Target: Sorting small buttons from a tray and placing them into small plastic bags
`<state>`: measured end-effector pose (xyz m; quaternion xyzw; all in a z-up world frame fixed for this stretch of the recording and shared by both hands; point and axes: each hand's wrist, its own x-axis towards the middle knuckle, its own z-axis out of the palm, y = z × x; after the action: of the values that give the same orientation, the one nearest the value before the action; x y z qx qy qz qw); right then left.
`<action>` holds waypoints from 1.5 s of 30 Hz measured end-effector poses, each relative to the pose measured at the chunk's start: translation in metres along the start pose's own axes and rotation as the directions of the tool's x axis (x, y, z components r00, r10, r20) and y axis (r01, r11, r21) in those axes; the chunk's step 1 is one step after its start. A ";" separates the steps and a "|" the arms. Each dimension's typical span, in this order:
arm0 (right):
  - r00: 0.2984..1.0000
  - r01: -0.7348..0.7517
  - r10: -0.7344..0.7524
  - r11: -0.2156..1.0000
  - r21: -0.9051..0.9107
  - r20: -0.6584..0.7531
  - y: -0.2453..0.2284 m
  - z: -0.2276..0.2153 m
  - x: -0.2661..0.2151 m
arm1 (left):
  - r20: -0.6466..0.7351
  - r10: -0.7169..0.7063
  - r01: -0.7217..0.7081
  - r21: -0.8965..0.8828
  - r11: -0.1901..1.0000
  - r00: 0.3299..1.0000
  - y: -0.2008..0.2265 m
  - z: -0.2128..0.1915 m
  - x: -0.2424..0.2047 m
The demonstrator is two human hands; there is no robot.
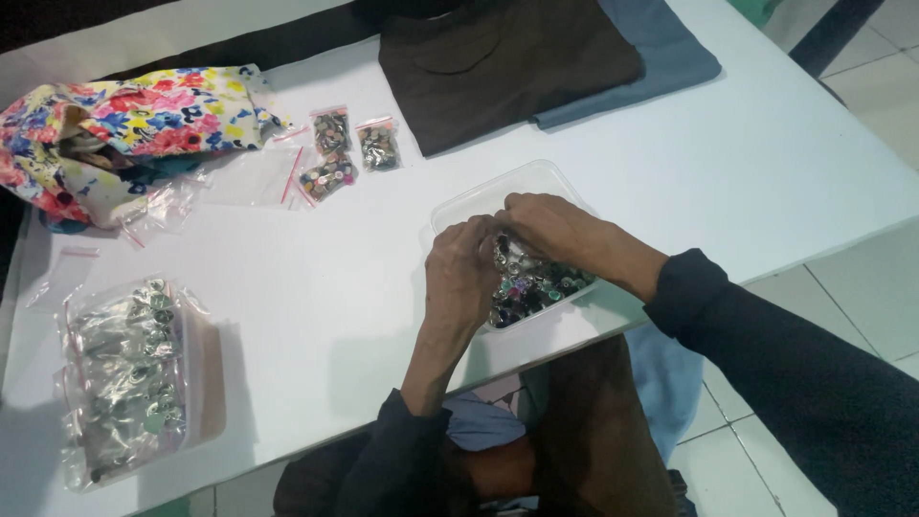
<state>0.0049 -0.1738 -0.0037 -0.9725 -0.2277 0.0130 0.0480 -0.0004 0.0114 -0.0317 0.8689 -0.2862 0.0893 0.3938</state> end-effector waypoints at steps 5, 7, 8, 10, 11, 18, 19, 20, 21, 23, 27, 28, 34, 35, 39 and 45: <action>0.998 -0.066 0.066 0.998 -0.013 0.001 0.005 0.010 0.003 | -0.009 0.001 -0.001 0.003 1.000 1.000 0.004 -0.002 0.000; 0.996 -0.093 0.093 0.994 0.062 0.000 0.005 0.000 0.002 | -0.027 0.008 -0.008 0.006 1.000 1.000 0.004 -0.001 -0.001; 0.990 -0.134 0.140 0.964 0.231 -0.009 0.007 -0.006 0.000 | -0.030 0.004 -0.004 -0.003 1.000 1.000 0.005 -0.002 -0.001; 0.983 -0.162 0.181 0.907 0.389 -0.011 0.000 -0.028 -0.003 | -0.041 -0.001 0.001 -0.011 1.000 0.999 0.002 -0.003 0.000; 0.958 -0.251 0.284 0.789 0.561 0.028 -0.010 -0.041 -0.008 | -0.053 0.001 -0.003 -0.041 0.999 0.999 0.001 -0.002 0.000; 0.932 -0.286 0.327 0.397 0.872 0.156 -0.023 -0.056 -0.020 | -0.078 -0.020 0.010 -0.125 0.992 0.997 0.008 -0.001 -0.001; 0.933 -0.284 0.326 0.401 0.871 0.154 -0.024 -0.057 -0.022 | -0.081 -0.019 0.008 -0.125 0.992 0.997 0.006 0.000 0.000; 0.939 -0.267 0.313 0.401 0.876 0.143 -0.025 -0.058 -0.024 | -0.094 -0.014 0.001 -0.132 0.991 0.995 0.005 0.002 0.000; 0.944 -0.250 0.302 0.400 0.882 0.131 -0.027 -0.059 -0.026 | -0.105 -0.008 -0.007 -0.138 0.990 0.994 0.004 0.003 0.000; 0.947 -0.229 0.303 0.416 0.880 0.104 -0.028 -0.061 -0.029 | -0.110 0.000 -0.016 -0.143 0.990 0.994 0.012 -0.003 0.000; 0.941 -0.149 0.334 0.541 0.827 -0.049 -0.034 -0.063 -0.033 | -0.271 0.200 -0.220 -0.046 0.974 0.942 0.015 -0.002 0.000; 0.947 -0.142 0.318 0.545 0.826 -0.047 -0.042 -0.067 -0.038 | -0.281 0.191 -0.210 -0.039 0.977 0.940 0.017 -0.005 0.000; 0.837 0.047 0.342 0.733 0.679 -0.428 -0.111 -0.069 -0.040 | -0.519 0.343 -0.348 0.092 0.933 0.783 0.020 -0.061 -0.033; 0.793 0.082 0.279 0.832 0.549 -0.542 -0.124 -0.061 -0.036 | -0.544 0.304 -0.344 0.030 0.939 0.782 0.016 -0.072 -0.041; 0.719 0.096 0.150 0.946 0.311 -0.678 -0.187 -0.026 -0.007 | -0.551 0.169 -0.244 -0.066 0.968 0.818 -0.019 -0.107 -0.077; 0.825 -0.103 0.195 0.975 0.197 -0.531 -0.202 0.064 0.053 | -0.445 -0.068 0.037 -0.078 0.996 0.893 -0.112 -0.096 -0.107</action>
<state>-0.0395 0.0354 -0.0470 -0.9433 -0.1257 -0.2433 0.1877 -0.0182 0.1871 -0.0786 0.8188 -0.1675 0.2661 0.4803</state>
